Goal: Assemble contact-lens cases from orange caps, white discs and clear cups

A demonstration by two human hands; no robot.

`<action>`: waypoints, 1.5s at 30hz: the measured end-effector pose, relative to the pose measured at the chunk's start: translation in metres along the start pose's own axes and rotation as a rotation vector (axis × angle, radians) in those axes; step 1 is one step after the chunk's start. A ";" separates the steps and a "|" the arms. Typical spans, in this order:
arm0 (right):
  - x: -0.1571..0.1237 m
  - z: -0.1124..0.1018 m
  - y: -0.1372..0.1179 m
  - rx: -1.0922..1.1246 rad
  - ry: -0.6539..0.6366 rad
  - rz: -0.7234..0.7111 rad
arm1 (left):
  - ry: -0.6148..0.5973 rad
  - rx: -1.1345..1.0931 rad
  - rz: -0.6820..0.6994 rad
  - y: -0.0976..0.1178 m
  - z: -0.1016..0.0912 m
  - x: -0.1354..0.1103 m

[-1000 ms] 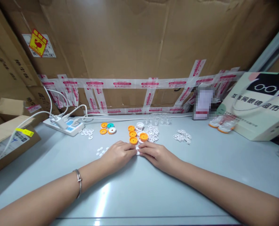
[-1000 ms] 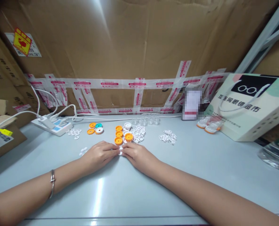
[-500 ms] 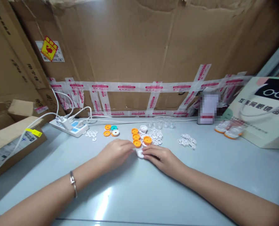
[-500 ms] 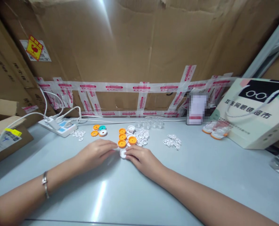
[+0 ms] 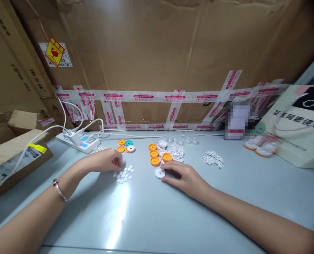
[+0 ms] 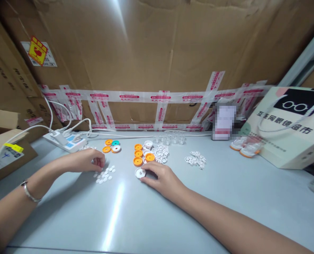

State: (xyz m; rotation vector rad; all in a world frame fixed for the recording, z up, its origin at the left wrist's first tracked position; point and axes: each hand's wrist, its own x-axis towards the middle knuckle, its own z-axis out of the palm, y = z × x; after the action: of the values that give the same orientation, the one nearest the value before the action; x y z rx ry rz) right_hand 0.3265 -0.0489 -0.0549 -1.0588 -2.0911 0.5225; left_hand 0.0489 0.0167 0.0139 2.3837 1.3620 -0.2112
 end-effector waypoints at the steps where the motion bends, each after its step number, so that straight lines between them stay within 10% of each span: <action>1: 0.001 0.000 -0.001 0.005 -0.006 0.002 | 0.009 0.002 0.001 0.000 0.001 0.001; 18: 0.003 0.004 -0.001 0.016 -0.026 -0.009 | 0.291 0.385 -0.033 0.017 0.021 0.010; 27: 0.003 0.006 -0.001 0.030 -0.031 -0.047 | 0.688 0.078 0.620 0.069 0.067 0.022; 45: 0.003 0.006 0.001 0.000 -0.025 -0.046 | 0.722 0.205 0.707 0.069 0.073 0.024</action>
State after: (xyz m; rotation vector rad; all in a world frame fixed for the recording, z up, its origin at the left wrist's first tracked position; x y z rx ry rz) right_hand 0.3212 -0.0462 -0.0579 -1.0070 -2.1319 0.5153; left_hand 0.1242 -0.0251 -0.0431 3.0928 0.6337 0.8005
